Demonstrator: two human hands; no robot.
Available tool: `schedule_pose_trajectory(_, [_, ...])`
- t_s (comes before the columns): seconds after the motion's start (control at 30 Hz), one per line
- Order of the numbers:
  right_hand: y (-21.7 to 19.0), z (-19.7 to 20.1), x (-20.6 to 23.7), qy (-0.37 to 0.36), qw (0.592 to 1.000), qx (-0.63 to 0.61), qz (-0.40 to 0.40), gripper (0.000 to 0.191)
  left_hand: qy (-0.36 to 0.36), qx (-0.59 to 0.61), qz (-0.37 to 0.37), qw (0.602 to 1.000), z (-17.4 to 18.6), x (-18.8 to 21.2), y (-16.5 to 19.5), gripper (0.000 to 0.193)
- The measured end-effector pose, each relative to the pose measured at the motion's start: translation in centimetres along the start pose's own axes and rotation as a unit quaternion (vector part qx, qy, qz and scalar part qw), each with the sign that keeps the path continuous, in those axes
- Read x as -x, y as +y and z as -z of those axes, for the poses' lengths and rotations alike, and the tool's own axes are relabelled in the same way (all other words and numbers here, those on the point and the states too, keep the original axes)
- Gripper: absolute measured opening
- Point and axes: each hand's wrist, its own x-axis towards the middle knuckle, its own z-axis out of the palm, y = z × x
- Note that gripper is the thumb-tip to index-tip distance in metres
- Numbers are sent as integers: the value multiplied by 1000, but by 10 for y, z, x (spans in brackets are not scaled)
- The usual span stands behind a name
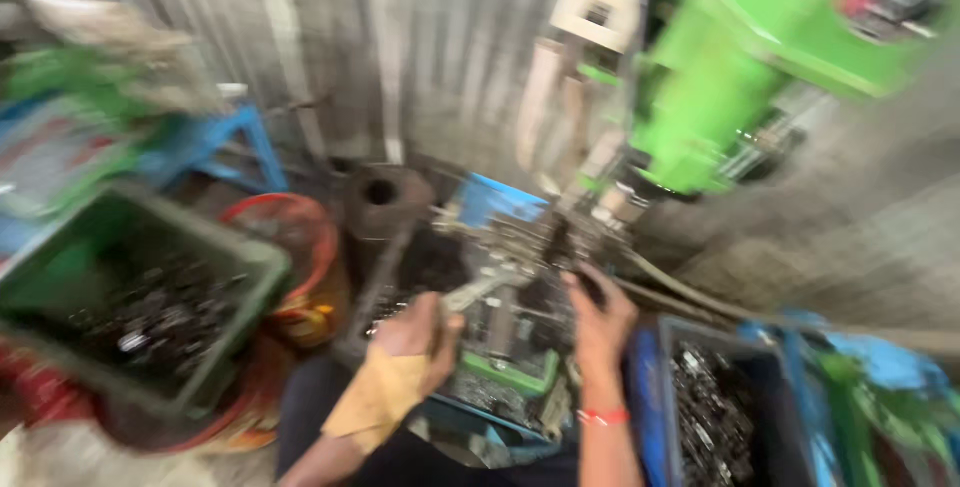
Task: The person operates a drill press to machine small metal parts. They place each part into a jig, lower the drill to cut, then remove the finished part and place it into a collection bin. The cycle repeats continuously throughout the clip.
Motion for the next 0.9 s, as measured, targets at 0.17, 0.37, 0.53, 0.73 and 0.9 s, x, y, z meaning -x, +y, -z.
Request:
schedule_pose_trajectory(0.17, [21, -4, -11, -1, 994, -103, 29, 24, 4, -37, -7, 999, -10, -6, 4, 21])
schedule_pose_trajectory(0.37, [15, -6, -3, 6, 982, -172, 84, 18, 7, -64, -2, 998, -17, -9, 2, 27])
schedule_pose_trajectory(0.53, [9, -9, -8, 71, 985, -147, 61, 19, -2, -73, 8, 997, -19, -7, -2, 25])
schedule_pose_trajectory(0.73, [15, 6, -13, -19, 985, -159, 67, 17, -12, -70, 4, 997, -15, -7, 0, 24])
schedule_pose_trajectory(0.9, [6, -13, -14, 61, 985, -149, 64, 21, 16, -74, -5, 997, -20, -8, -3, 26])
